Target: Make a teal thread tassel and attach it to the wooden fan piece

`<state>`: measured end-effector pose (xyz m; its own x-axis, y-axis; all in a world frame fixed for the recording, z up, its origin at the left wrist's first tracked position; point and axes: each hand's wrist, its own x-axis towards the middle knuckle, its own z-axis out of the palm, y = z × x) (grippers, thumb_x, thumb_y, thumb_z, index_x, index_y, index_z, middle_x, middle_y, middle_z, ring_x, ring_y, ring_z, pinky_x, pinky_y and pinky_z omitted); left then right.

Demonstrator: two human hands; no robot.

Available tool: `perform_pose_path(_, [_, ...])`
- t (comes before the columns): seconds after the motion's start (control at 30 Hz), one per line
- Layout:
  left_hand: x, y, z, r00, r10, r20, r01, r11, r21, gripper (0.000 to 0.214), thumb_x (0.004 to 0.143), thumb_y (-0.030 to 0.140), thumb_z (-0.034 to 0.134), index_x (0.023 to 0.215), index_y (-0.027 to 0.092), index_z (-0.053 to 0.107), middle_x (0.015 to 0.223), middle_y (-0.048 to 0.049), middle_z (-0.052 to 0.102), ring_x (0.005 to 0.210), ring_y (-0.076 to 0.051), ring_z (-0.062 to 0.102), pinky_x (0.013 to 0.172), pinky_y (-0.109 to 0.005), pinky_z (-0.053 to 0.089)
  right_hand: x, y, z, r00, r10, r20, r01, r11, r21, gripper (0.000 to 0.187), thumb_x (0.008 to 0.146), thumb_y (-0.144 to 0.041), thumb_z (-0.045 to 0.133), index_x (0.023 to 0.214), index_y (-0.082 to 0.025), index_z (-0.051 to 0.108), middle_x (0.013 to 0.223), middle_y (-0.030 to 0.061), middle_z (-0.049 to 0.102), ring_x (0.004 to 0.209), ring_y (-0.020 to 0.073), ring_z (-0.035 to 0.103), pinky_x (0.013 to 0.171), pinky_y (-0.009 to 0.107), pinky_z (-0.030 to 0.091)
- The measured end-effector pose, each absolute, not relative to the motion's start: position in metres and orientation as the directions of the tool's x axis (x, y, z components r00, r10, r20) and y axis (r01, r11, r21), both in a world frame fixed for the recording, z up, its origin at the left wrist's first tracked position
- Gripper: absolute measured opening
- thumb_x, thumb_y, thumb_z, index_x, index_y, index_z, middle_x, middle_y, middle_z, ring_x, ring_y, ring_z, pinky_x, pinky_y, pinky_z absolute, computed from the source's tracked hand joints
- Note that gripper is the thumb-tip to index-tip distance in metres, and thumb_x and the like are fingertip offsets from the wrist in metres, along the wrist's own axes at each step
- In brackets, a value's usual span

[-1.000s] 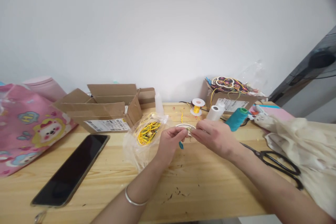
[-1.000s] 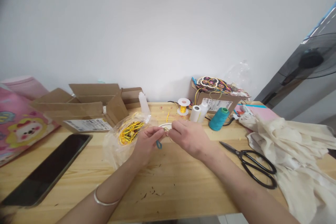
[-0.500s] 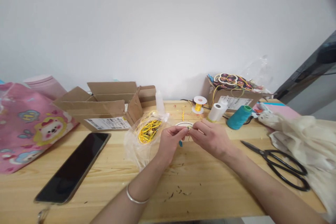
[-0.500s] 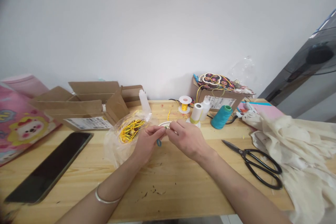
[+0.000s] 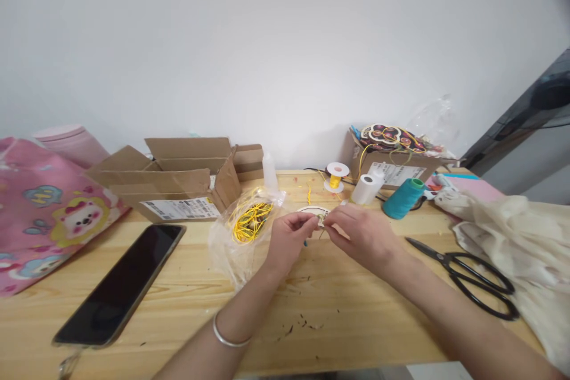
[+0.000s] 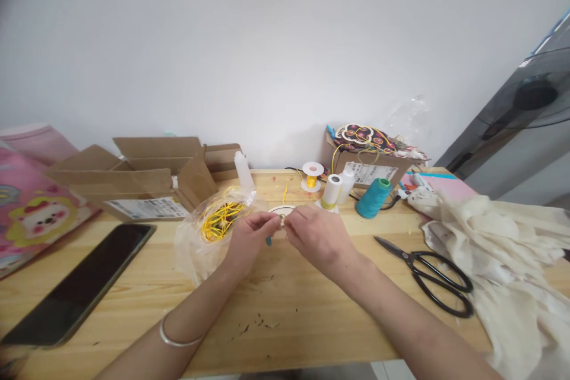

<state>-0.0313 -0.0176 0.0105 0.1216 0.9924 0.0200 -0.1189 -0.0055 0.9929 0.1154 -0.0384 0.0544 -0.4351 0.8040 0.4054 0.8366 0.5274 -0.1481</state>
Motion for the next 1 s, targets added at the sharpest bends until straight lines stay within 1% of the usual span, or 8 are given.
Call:
perform_pose_path(0.1, [-0.031,-0.018,0.009,0.136,0.991,-0.005,-0.199,0.033,0.98,0.021,0.063,0.032,0.065,0.072,0.013,0.066,0.058,0.0004,0.061,0.054,-0.007,0.048,0.053,-0.019,0.038,0.116,-0.037,0.039,-0.25,0.9,0.359,0.787,0.404,-0.467,0.01,0.073,-0.022,0.051,0.072,-0.019,0.06,0.062,0.0006,0.061,0.049,0.009,0.045,0.048,0.022,0.03])
perform_pose_path(0.17, [-0.031,-0.018,0.008,0.159,0.987,-0.021,-0.248,0.06,0.967,0.02,0.064,0.032,0.064,0.072,0.013,0.065,0.059,0.0006,0.06,0.056,-0.007,0.049,0.055,-0.019,0.038,0.115,-0.034,0.03,-0.185,0.935,0.301,0.706,0.34,-0.622,0.011,0.072,-0.022,0.052,0.076,-0.019,0.061,0.059,-0.0006,0.059,0.044,0.0078,0.041,0.046,0.022,0.03])
perform_pose_path(0.33, [-0.03,-0.017,0.007,0.203,0.979,-0.032,-0.29,0.091,0.953,0.02,0.064,0.032,0.064,0.07,0.012,0.064,0.057,0.001,0.058,0.054,-0.006,0.047,0.055,-0.019,0.038,0.115,-0.028,0.03,-0.247,0.953,0.177,0.472,0.277,-0.837,0.019,0.076,-0.026,0.047,0.082,-0.018,0.064,0.066,0.0012,0.06,0.052,0.0096,0.044,0.046,0.021,0.032])
perform_pose_path(0.43, [-0.03,-0.017,0.007,0.221,0.974,-0.05,-0.284,0.113,0.952,0.021,0.063,0.032,0.065,0.068,0.012,0.064,0.052,0.0026,0.054,0.05,-0.005,0.044,0.051,-0.019,0.037,0.117,-0.024,0.036,-0.304,0.946,0.11,0.385,0.227,-0.895,0.024,0.076,-0.034,0.05,0.086,-0.019,0.066,0.071,0.002,0.062,0.059,0.0118,0.048,0.05,0.023,0.035])
perform_pose_path(0.5, [-0.03,-0.017,0.007,0.233,0.969,-0.081,-0.26,0.142,0.955,0.021,0.062,0.033,0.065,0.067,0.013,0.064,0.052,0.0032,0.053,0.044,-0.003,0.038,0.044,-0.017,0.031,0.119,-0.02,0.037,-0.308,0.947,0.086,0.339,0.194,-0.921,0.025,0.073,-0.037,0.054,0.086,-0.019,0.067,0.073,0.0024,0.063,0.063,0.0131,0.051,0.054,0.024,0.038])
perform_pose_path(0.63, [-0.03,-0.018,0.008,0.255,0.957,-0.139,-0.195,0.191,0.962,0.022,0.062,0.035,0.066,0.068,0.014,0.064,0.055,0.0038,0.056,0.039,0.0,0.028,0.038,-0.017,0.017,0.123,-0.014,0.03,-0.275,0.956,0.099,0.219,0.163,-0.962,0.022,0.071,-0.037,0.058,0.073,-0.018,0.068,0.073,0.0026,0.064,0.069,0.0141,0.054,0.063,0.026,0.042])
perform_pose_path(0.8, [-0.028,-0.019,0.007,0.306,0.933,-0.19,-0.17,0.25,0.953,0.023,0.061,0.034,0.067,0.069,0.013,0.064,0.054,0.003,0.055,0.039,0.0,0.028,0.039,-0.017,0.015,0.127,-0.013,0.021,-0.242,0.968,0.059,0.135,0.094,-0.986,0.02,0.067,-0.035,0.062,0.07,-0.017,0.068,0.071,0.0024,0.063,0.065,0.0121,0.054,0.061,0.025,0.042])
perform_pose_path(1.0, [-0.029,-0.019,0.006,0.356,0.904,-0.237,-0.175,0.314,0.933,0.019,0.061,0.033,0.067,0.067,0.014,0.063,0.055,0.0037,0.056,0.039,0.0,0.028,0.038,-0.017,0.015,0.134,-0.015,0.019,-0.307,0.949,0.067,0.09,0.099,-0.991,0.016,0.065,-0.031,0.065,0.075,-0.018,0.068,0.072,0.0021,0.063,0.066,0.0121,0.054,0.062,0.025,0.042])
